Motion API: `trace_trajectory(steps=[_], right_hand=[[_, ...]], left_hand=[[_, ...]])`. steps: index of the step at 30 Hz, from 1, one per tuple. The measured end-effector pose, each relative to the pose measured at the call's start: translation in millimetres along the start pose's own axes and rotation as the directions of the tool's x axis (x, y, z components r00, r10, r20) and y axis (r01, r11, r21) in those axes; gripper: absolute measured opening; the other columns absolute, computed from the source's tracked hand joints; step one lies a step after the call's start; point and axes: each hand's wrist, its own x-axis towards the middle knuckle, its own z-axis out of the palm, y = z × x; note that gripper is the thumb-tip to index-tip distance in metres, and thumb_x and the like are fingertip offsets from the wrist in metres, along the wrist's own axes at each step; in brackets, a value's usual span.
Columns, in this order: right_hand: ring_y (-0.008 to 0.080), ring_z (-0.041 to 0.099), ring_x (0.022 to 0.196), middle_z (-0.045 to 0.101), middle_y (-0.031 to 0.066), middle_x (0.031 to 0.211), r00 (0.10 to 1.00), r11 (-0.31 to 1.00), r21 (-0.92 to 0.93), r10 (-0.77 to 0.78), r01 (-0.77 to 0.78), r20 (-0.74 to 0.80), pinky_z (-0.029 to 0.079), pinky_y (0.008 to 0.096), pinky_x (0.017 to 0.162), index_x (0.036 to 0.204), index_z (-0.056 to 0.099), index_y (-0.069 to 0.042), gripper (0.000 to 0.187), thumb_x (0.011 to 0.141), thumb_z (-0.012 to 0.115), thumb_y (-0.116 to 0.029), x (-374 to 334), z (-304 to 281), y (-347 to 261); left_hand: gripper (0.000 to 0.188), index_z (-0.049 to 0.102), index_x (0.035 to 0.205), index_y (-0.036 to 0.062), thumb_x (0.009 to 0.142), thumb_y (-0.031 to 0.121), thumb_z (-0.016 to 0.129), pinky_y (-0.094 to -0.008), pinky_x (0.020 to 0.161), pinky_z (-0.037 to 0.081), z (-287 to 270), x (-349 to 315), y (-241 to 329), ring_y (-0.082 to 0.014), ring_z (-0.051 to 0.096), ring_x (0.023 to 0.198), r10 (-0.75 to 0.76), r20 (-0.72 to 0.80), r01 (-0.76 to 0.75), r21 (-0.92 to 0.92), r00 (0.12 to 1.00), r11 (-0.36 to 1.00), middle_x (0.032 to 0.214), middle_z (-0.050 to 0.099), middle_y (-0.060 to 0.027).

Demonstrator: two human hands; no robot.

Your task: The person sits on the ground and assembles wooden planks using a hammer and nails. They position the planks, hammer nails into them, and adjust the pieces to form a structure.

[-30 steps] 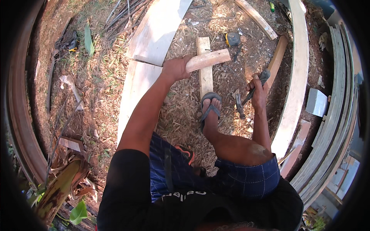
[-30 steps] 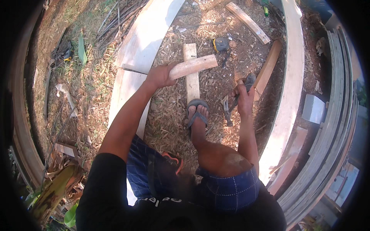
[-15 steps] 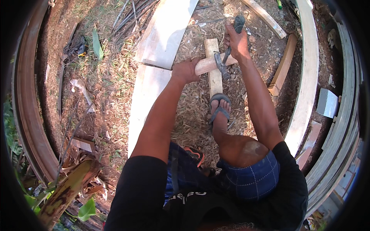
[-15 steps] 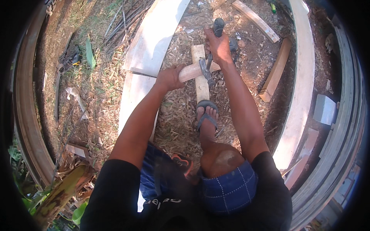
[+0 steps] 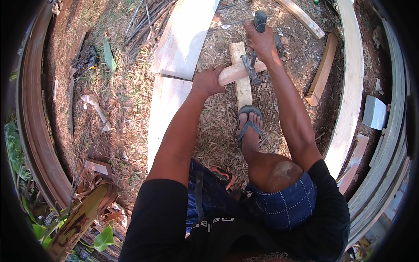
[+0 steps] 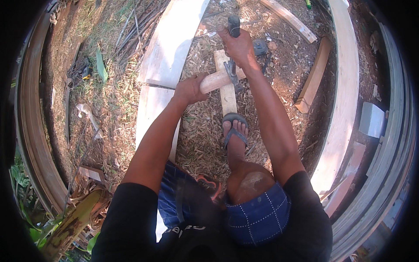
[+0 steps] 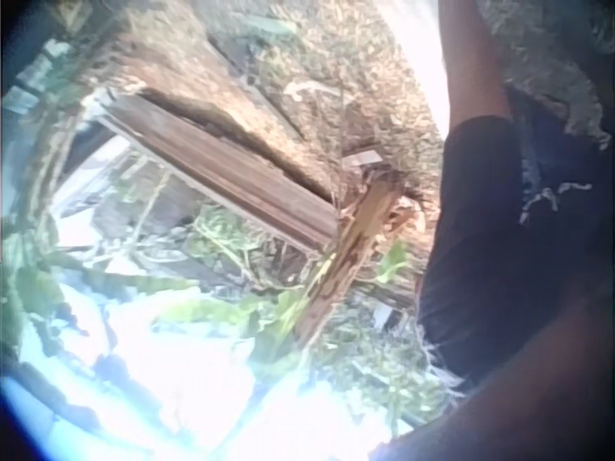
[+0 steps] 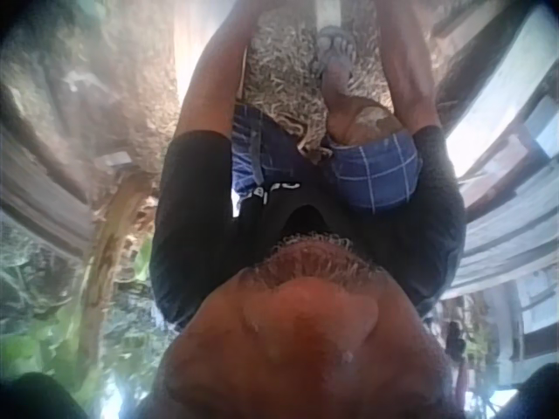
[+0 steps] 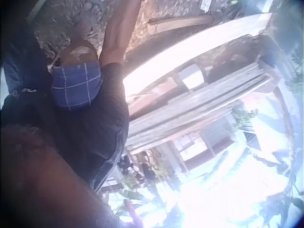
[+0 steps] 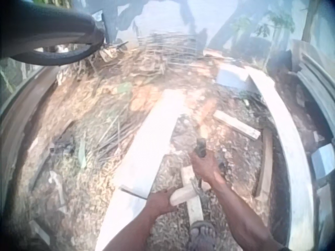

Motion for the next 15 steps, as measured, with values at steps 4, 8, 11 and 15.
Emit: trace_trajectory(steps=[4,8,11,15], right_hand=[[0.0073,0.044,0.051,0.049,-0.0043,0.062,0.997,0.996,-0.071,-0.06,0.056,-0.049,0.036,0.0256,0.044,0.081,0.055,-0.009,0.045,0.092,0.077,-0.047,0,7,4],[0.012,0.056,0.066,0.057,0.0018,0.076,0.972,0.965,0.121,-0.225,0.231,-0.062,0.049,0.0303,0.058,0.093,0.058,-0.007,0.045,0.093,0.074,-0.049,-48,-6,12],[0.0149,0.059,0.071,0.06,0.0049,0.079,0.969,0.939,0.258,-0.245,0.227,0.037,0.051,0.0329,0.066,0.09,0.058,-0.007,0.047,0.1,0.06,-0.052,-37,-9,-38],[0.0122,0.046,0.058,0.049,0.0017,0.065,0.966,0.962,0.245,-0.169,0.118,0.197,0.041,0.0298,0.057,0.081,0.052,-0.009,0.047,0.107,0.041,-0.047,-20,-3,-51]], left_hand=[[0.095,0.04,0.151,0.0247,0.069,0.042,0.083,-0.0465,0.098,0.055,2,2,-5,-0.0377,0.066,0.114,-0.016,-0.033,0.017,0.029,0.999,0.999,0.128,0.062,-0.0161],[0.093,0.04,0.15,0.026,0.069,0.041,0.083,-0.0463,0.098,0.055,-3,-1,2,-0.0371,0.066,0.114,-0.059,0.031,0.059,0.017,0.998,0.998,0.127,0.063,-0.0153],[0.094,0.039,0.152,0.0246,0.07,0.041,0.082,-0.0472,0.1,0.053,-9,5,0,-0.0388,0.064,0.118,-0.045,0.029,0.044,0.036,0.999,0.998,0.131,0.061,-0.0177],[0.101,0.036,0.157,0.0213,0.07,0.049,0.081,-0.0501,0.11,0.046,0,21,-11,-0.0424,0.052,0.134,0.047,0.122,-0.037,-0.085,0.991,0.996,0.144,0.052,-0.0209]])
